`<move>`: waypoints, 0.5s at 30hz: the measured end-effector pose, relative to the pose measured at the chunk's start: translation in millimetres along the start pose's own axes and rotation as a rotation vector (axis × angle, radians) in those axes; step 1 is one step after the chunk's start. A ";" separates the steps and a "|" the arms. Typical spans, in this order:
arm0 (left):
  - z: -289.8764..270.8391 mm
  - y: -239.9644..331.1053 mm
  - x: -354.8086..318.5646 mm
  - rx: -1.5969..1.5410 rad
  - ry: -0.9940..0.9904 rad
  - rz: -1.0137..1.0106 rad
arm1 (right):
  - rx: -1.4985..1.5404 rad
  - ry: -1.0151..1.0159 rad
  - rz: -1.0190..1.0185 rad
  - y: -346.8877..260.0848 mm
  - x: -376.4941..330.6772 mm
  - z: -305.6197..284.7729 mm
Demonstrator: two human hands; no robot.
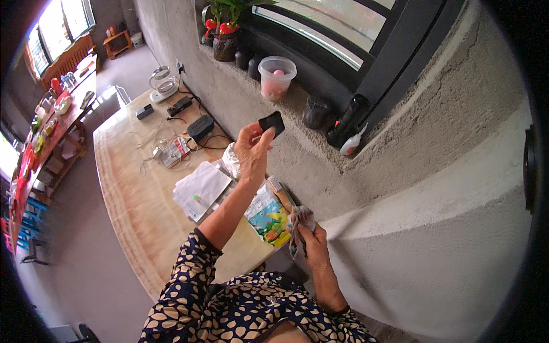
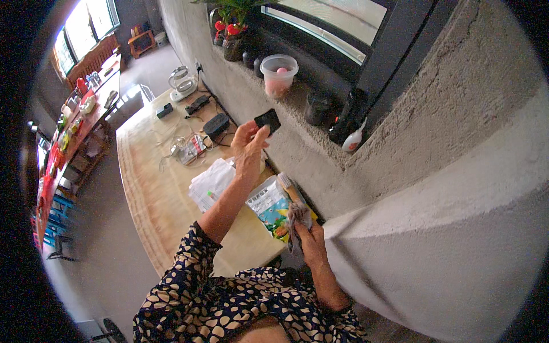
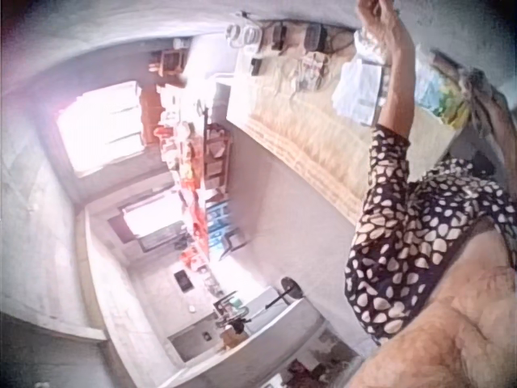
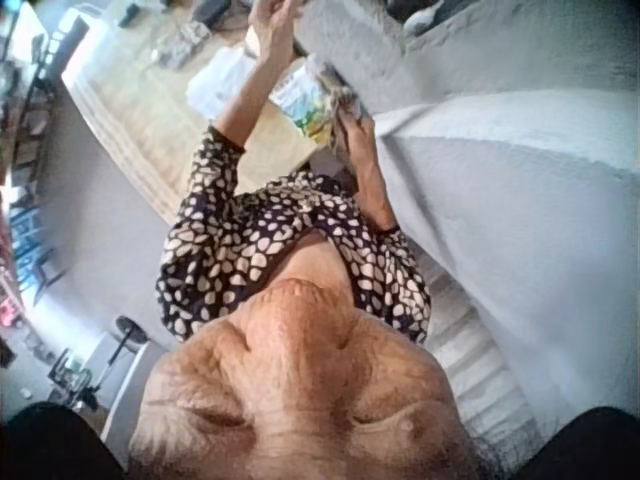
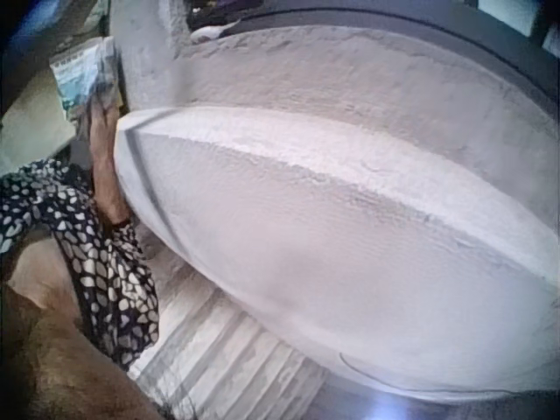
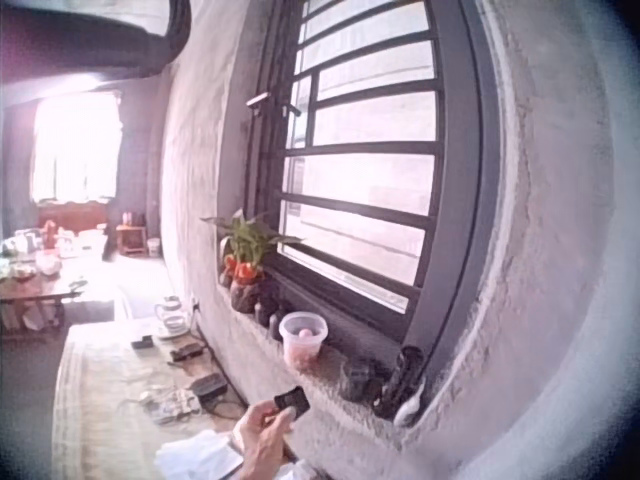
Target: The person wipes several small electronic devices and a plastic container with a cloth. They handle a black cylindrical device, a clear plastic container with a pink lid, and a black rectangular device, wiping each one thoroughly before placing them on a windowsill.
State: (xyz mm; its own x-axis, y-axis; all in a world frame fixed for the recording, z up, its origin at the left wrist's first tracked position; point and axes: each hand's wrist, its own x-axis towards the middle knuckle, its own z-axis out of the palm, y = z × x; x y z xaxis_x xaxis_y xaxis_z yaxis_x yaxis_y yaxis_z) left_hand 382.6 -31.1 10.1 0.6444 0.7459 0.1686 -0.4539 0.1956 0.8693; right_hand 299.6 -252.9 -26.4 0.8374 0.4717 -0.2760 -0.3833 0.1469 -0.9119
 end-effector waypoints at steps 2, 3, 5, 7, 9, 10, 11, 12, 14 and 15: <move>15.7 -1.4 14.6 0.028 -0.009 0.010 | -0.020 0.046 0.014 1.3 0.8 -8.6; 22.5 -2.5 20.9 0.041 -0.013 0.014 | -0.026 0.061 0.029 -0.5 1.4 -10.4; 29.2 -19.7 33.1 0.033 0.024 0.073 | -0.012 0.054 0.022 -2.8 2.8 -10.2; 34.0 -32.3 39.3 0.031 0.062 0.075 | 0.015 0.045 -0.006 3.2 3.2 -15.6; 35.7 -47.0 47.8 0.079 0.098 0.083 | 0.018 0.044 -0.005 9.9 5.7 -23.0; 35.5 -52.4 50.9 0.105 0.117 0.084 | 0.019 0.044 -0.001 12.1 5.5 -25.4; 35.0 -57.5 53.6 0.102 0.111 0.083 | 0.025 0.065 -0.007 12.7 5.0 -25.7; 34.8 -62.5 56.6 0.118 0.102 0.094 | 0.030 0.085 -0.012 12.7 4.8 -24.4; 38.2 -59.0 58.7 0.154 0.082 0.117 | 0.033 0.128 -0.021 11.3 4.0 -19.7; 39.3 -56.6 58.8 0.247 0.076 0.135 | 0.029 0.151 -0.024 8.0 3.9 -15.5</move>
State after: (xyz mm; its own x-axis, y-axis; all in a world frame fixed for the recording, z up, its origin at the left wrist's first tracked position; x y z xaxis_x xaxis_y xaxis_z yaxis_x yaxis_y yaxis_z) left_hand 470.4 -23.3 -10.9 0.5361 0.8021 0.2630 -0.3625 -0.0627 0.9299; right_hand 305.9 -263.4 -39.5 0.8945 0.3325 -0.2990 -0.3721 0.1829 -0.9100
